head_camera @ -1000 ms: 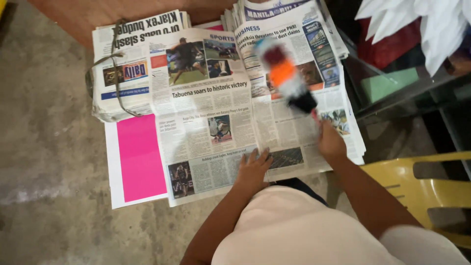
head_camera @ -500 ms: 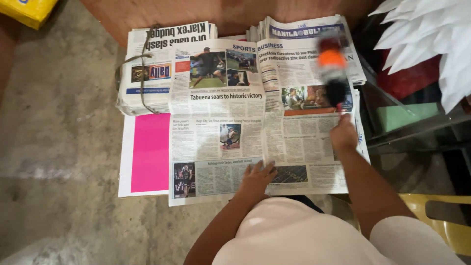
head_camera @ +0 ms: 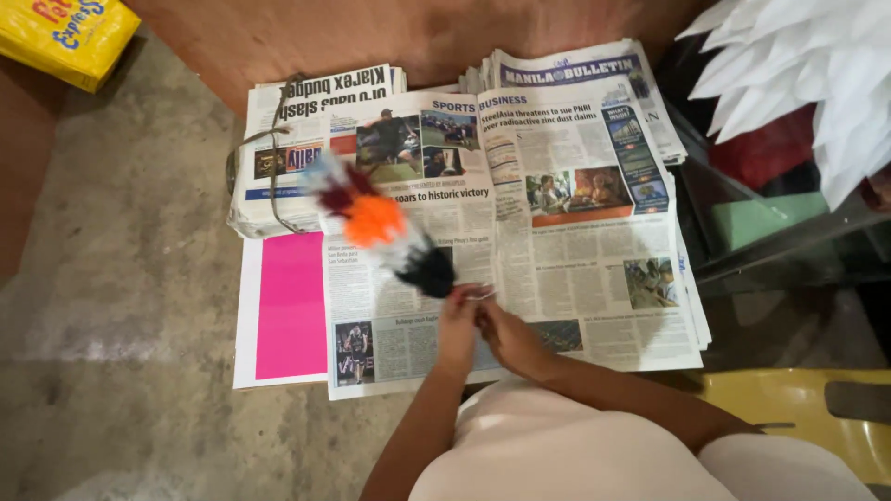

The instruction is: Dusting and flipping through pages of archived newspapers using a feather duster.

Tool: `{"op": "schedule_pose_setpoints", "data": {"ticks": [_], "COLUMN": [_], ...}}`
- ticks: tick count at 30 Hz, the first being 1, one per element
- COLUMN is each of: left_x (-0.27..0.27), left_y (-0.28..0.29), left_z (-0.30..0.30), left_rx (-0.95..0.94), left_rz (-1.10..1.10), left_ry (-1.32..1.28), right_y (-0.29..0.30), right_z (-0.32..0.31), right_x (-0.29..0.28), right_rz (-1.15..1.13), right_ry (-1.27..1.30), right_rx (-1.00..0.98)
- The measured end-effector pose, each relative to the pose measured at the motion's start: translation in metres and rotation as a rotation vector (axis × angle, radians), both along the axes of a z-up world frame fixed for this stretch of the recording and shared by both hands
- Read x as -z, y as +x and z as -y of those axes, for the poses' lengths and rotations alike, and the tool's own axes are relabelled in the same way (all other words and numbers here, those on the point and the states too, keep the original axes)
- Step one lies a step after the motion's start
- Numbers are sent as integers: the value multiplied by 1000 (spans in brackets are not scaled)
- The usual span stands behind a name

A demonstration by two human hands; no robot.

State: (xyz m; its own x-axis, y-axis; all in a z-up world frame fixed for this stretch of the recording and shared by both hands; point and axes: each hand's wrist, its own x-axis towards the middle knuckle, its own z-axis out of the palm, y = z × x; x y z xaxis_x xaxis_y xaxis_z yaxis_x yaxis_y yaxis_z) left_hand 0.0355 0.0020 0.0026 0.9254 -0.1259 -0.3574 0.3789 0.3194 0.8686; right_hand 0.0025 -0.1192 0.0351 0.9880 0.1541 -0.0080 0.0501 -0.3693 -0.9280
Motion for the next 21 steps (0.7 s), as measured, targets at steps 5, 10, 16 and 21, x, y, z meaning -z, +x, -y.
{"op": "schedule_pose_setpoints", "data": {"ticks": [5, 10, 16, 21], "left_x": [92, 75, 90, 98], "left_y": [3, -55, -81, -60], "left_z": [-106, -240, -312, -306], "left_rx": [-326, -379, -455, -554], "left_rz": [-45, -14, -18, -52], "left_ry": [135, 1035, 1513, 1605], "right_y": [49, 104, 125, 140], "right_z": [65, 232, 375, 424], "right_x": [70, 102, 138, 182], "right_rz": [317, 480, 86, -25], "right_ry": [42, -505, -545, -356], "right_rx": [70, 669, 784, 870]}}
